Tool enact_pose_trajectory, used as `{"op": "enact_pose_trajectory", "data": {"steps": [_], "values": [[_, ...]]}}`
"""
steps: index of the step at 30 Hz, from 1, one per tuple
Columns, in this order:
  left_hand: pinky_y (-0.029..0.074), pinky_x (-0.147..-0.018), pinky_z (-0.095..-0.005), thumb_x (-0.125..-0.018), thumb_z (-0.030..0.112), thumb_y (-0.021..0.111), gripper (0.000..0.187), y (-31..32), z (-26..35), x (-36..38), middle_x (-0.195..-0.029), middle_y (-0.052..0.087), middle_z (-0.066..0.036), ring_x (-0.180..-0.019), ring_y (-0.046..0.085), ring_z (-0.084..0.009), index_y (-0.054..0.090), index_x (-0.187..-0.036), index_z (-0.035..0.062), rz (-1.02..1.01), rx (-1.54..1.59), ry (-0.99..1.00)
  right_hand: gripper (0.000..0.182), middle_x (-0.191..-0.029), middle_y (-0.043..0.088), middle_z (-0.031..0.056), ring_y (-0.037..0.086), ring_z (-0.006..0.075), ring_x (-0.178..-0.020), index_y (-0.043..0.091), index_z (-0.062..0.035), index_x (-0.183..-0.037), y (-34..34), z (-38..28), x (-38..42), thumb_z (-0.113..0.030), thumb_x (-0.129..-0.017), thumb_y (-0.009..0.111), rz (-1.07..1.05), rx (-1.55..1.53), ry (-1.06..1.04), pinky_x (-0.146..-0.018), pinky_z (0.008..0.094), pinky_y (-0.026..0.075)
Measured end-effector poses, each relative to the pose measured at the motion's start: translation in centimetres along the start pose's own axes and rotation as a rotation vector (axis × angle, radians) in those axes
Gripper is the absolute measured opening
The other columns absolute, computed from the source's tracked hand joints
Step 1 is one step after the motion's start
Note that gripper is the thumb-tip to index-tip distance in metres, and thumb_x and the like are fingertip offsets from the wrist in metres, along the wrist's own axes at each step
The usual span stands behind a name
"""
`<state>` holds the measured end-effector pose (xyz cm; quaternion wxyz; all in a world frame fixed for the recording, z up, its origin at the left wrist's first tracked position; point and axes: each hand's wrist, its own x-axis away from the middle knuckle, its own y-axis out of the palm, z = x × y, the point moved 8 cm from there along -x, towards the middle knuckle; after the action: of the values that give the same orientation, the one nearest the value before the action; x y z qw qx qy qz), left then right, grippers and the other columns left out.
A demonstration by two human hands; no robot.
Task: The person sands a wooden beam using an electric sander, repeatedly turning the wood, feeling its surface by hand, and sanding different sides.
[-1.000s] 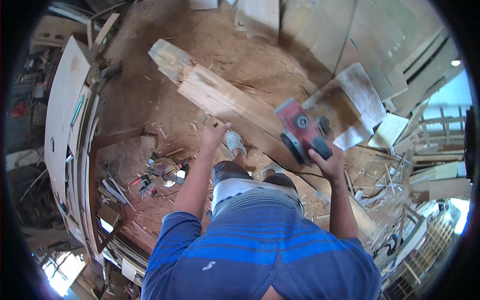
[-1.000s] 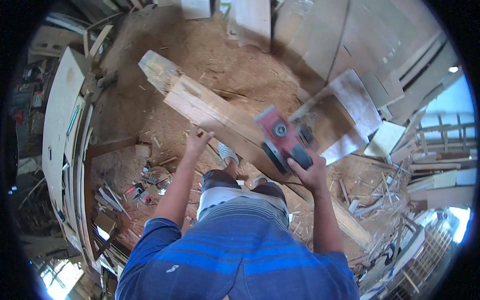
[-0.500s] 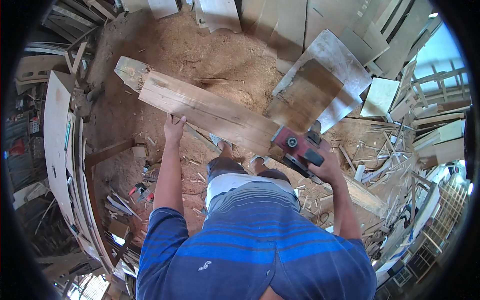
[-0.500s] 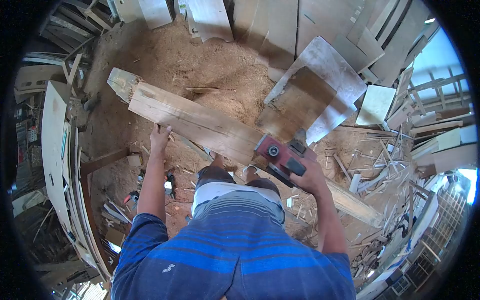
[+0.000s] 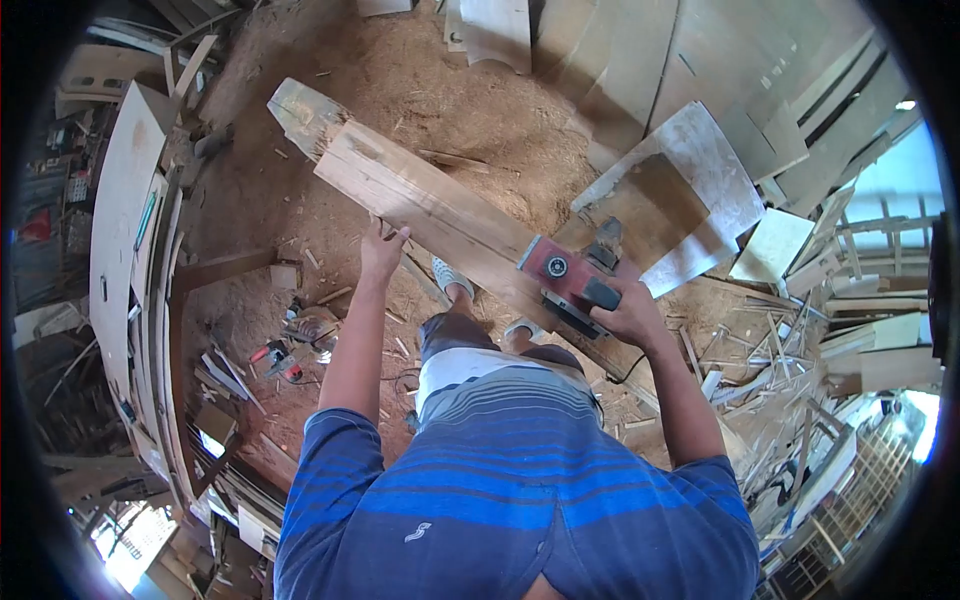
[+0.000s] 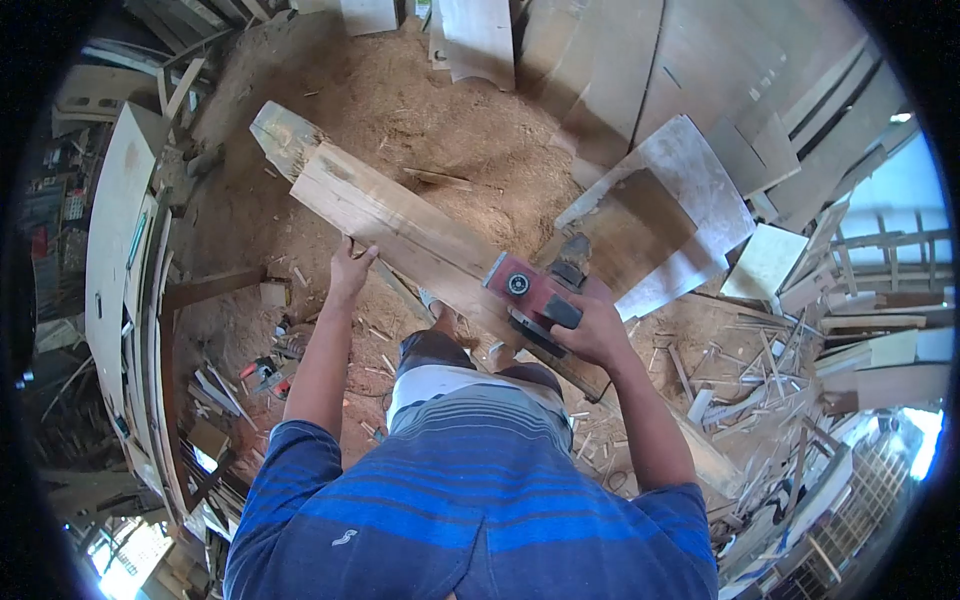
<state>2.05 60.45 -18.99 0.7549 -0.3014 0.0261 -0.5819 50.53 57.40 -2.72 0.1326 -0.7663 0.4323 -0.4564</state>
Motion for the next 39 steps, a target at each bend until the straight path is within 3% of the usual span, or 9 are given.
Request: {"op": "enact_pose_trajectory", "data": {"steps": [5,8,11,14,22,32,38,39], "values": [[0.058,-0.105,-0.0401,-0.091,0.016,0.087,0.071,-0.3,1.0,0.3,-0.139,0.073,-0.020,-0.124,0.073,-0.0297,0.057,-0.151,-0.0038,-0.001,-0.079,-0.048,0.048,-0.100,0.078,0.0236,0.075,0.0446,-0.098,0.081,-0.0100,-0.114,1.4,-3.5,-4.0,-0.040,-0.076,0.076,0.033,0.037,-0.032,-0.089,0.0523,0.059],[0.058,-0.106,-0.0410,-0.091,0.020,0.088,0.077,-0.3,-0.5,0.2,-0.141,0.071,-0.024,-0.125,0.073,-0.0320,0.053,-0.155,-0.0046,0.040,-0.148,-0.133,0.049,-0.100,0.078,0.0242,0.075,0.0455,-0.098,0.081,-0.0094,-0.114,1.7,-7.0,-6.2,-0.040,-0.076,0.075,0.014,0.035,-0.026,-0.091,0.0527,0.060],[0.057,-0.108,-0.0433,-0.091,0.026,0.087,0.086,0.2,-1.5,0.3,-0.140,0.070,-0.028,-0.127,0.072,-0.0365,0.047,-0.160,-0.0065,0.037,0.037,-0.154,0.048,-0.101,0.078,0.0264,0.075,0.0461,-0.099,0.080,-0.0078,-0.113,2.3,-10.0,-8.7,-0.039,-0.077,0.074,0.023,0.003,-0.063,-0.093,0.0526,0.060],[0.055,-0.110,-0.0452,-0.092,0.029,0.086,0.094,-0.3,-0.1,0.6,-0.139,0.070,-0.031,-0.129,0.070,-0.0406,0.039,-0.163,-0.0091,-0.029,-0.050,-0.183,0.048,-0.101,0.077,0.0285,0.075,0.0466,-0.099,0.080,-0.0066,-0.113,2.8,-12.8,-11.3,-0.039,-0.077,0.073,0.032,0.016,-0.101,-0.094,0.0527,0.059],[0.054,-0.111,-0.0483,-0.093,0.033,0.084,0.086,-0.4,-0.1,0.7,-0.137,0.071,-0.032,-0.131,0.068,-0.0451,0.045,-0.158,-0.0082,-0.066,-0.059,-0.288,0.048,-0.101,0.078,0.0289,0.075,0.0466,-0.100,0.081,-0.0078,-0.115,4.0,-20.6,-17.0,-0.038,-0.077,0.074,0.082,-0.021,-0.169,-0.094,0.0534,0.059],[0.055,-0.109,-0.0502,-0.096,0.028,0.081,0.074,-1.1,1.5,0.9,-0.136,0.072,-0.029,-0.128,0.069,-0.0452,0.050,-0.153,-0.0062,-0.094,-0.072,-0.340,0.048,-0.100,0.078,0.0302,0.076,0.0471,-0.099,0.081,0.0013,-0.105,6.4,-28.6,-24.0,-0.039,-0.079,0.077,0.134,0.058,-0.258,-0.092,0.0536,0.060],[0.056,-0.107,-0.0498,-0.096,0.026,0.080,0.094,0.2,-0.8,0.6,-0.136,0.072,-0.028,-0.128,0.070,-0.0419,0.028,-0.167,-0.0066,-0.141,-0.036,-0.322,0.044,-0.100,0.078,0.0287,0.076,0.0467,-0.099,0.081,-0.0009,-0.104,7.0,-32.1,-26.3,-0.037,-0.080,0.076,0.138,0.079,-0.241,-0.092,0.0531,0.060],[0.057,-0.103,-0.0495,-0.096,0.025,0.080,0.091,-0.2,-0.2,0.6,-0.132,0.073,-0.029,-0.125,0.071,-0.0428,0.031,-0.165,-0.0087,-0.113,-0.029,-0.297,0.040,-0.099,0.078,0.0272,0.076,0.0462,-0.099,0.082,-0.0030,-0.103,7.0,-32.7,-26.6,-0.035,-0.080,0.076,0.144,0.084,-0.234,-0.092,0.0526,0.059]]}}
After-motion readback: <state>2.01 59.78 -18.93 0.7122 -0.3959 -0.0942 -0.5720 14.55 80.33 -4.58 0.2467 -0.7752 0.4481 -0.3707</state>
